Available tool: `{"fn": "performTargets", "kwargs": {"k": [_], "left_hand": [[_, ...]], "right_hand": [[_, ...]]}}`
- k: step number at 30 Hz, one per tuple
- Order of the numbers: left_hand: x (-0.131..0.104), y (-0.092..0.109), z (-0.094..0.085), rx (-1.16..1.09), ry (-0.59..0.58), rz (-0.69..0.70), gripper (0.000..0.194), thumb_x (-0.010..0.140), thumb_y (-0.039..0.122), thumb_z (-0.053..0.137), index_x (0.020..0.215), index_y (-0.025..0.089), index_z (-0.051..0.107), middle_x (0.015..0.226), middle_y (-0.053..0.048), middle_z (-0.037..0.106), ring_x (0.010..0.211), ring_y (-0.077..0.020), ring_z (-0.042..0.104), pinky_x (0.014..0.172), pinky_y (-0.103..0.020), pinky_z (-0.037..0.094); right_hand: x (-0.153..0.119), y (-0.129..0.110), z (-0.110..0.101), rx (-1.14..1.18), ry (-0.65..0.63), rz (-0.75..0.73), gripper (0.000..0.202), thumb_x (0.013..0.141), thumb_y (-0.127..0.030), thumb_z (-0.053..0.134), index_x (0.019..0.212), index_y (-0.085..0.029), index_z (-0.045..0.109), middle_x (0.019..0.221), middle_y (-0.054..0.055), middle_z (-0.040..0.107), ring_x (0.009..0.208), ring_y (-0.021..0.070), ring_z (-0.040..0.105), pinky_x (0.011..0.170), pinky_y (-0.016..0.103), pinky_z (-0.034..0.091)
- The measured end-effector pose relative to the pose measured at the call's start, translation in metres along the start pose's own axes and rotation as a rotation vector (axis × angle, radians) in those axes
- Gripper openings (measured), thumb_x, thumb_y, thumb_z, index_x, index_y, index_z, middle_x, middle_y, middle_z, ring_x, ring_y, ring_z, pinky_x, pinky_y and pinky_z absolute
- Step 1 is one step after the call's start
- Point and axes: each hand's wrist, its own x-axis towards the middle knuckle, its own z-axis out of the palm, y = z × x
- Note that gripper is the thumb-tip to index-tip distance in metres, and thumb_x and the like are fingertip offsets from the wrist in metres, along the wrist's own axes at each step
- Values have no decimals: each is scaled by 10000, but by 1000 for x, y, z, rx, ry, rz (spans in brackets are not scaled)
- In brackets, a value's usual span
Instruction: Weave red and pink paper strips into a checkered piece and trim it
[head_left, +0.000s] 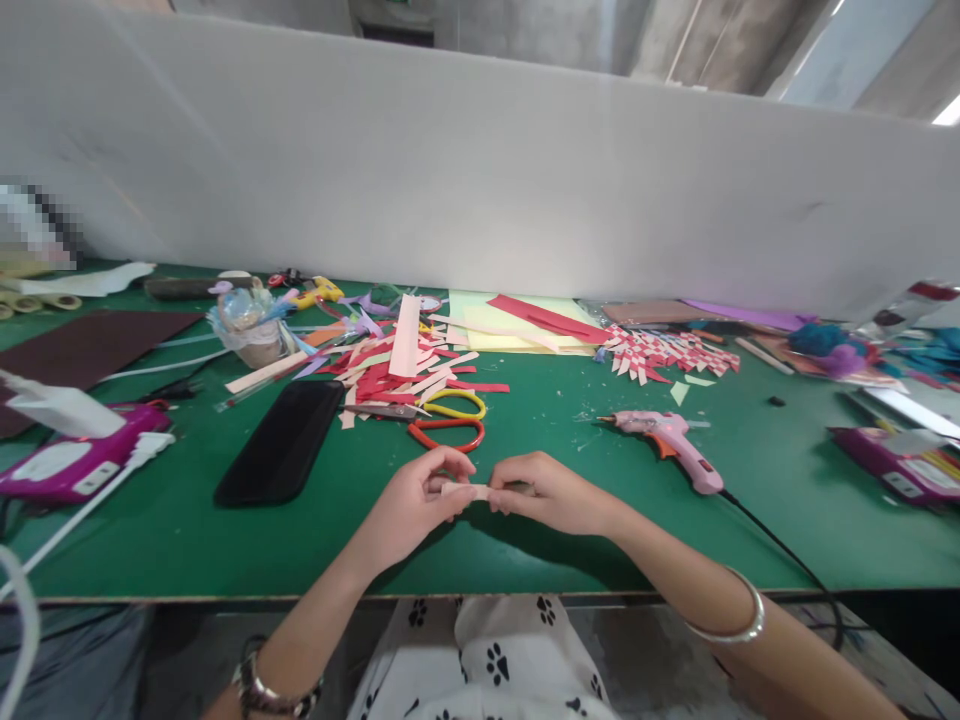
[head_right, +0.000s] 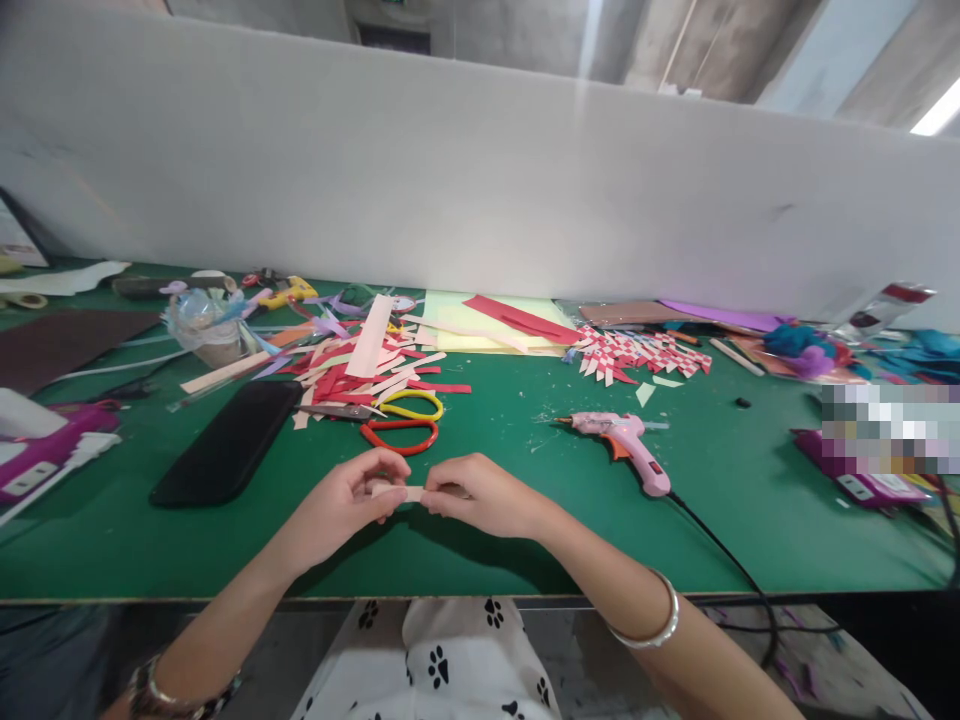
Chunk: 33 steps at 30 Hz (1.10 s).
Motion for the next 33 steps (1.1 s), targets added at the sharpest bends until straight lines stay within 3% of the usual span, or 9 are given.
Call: {"fn": "performTargets", "kwargs": {"k": [5,13,18,22,26,28,30,33], "left_hand": [[-1,-1,-2,-17,32,16,264,733,363,595,911,182,520,766,19,494,658,-114,512,556,-206,442],[-3,6,-2,12,72,9,242,741,350,586,907,174,574,920,-35,621,825,-167,593,730,-258,472],[-3,5,-2,22,124,4,276,752,406,588,885,165,616,805,-23,632,754,-164,591,674,-249,463],[-3,5,-1,43,177,33,277,750,412,597,877,167,627,732,-3,608,691,-145,571,626,-229,453],[-2,7,0,22,176,62,284,753,395,597,928,173,629,862,-32,653,783,-168,602,704,-247,479],[-2,8,0,20,173,59,300,755,402,594,948,175,626,880,-41,661,799,-179,612,714,-258,488],[-2,9,0,9,171,48,309,751,404,595,957,175,624,863,-41,666,783,-179,617,705,-262,494],[-3,11,0,-14,156,32,290,749,397,595,929,173,630,822,-33,670,738,-166,619,688,-256,495]], "right_hand": [[0,-1,-1,-2,1,-43,228,848,-288,509,670,-155,560,658,-16,510,582,77,431,535,190,331],[-1,0,-2,-27,17,18,277,863,-333,478,662,-157,553,579,-27,514,523,72,391,493,194,295],[-2,-3,-1,-4,38,31,264,862,-311,480,657,-157,545,564,-34,533,491,59,393,475,182,289],[-3,-2,-1,70,71,72,148,855,-319,492,827,-176,522,621,-36,565,504,68,448,486,181,324],[-2,-3,0,80,104,71,267,830,-327,541,1052,-192,482,637,-43,574,529,84,485,500,186,348],[-1,-5,0,39,91,58,190,860,-339,495,939,-178,557,596,-35,572,505,74,476,500,181,349],[0,-7,0,13,81,57,254,886,-355,446,801,-166,592,556,-30,563,463,58,451,478,170,339],[-1,-8,0,20,84,81,282,895,-354,427,792,-165,609,539,-34,563,416,48,424,439,158,329]]}}
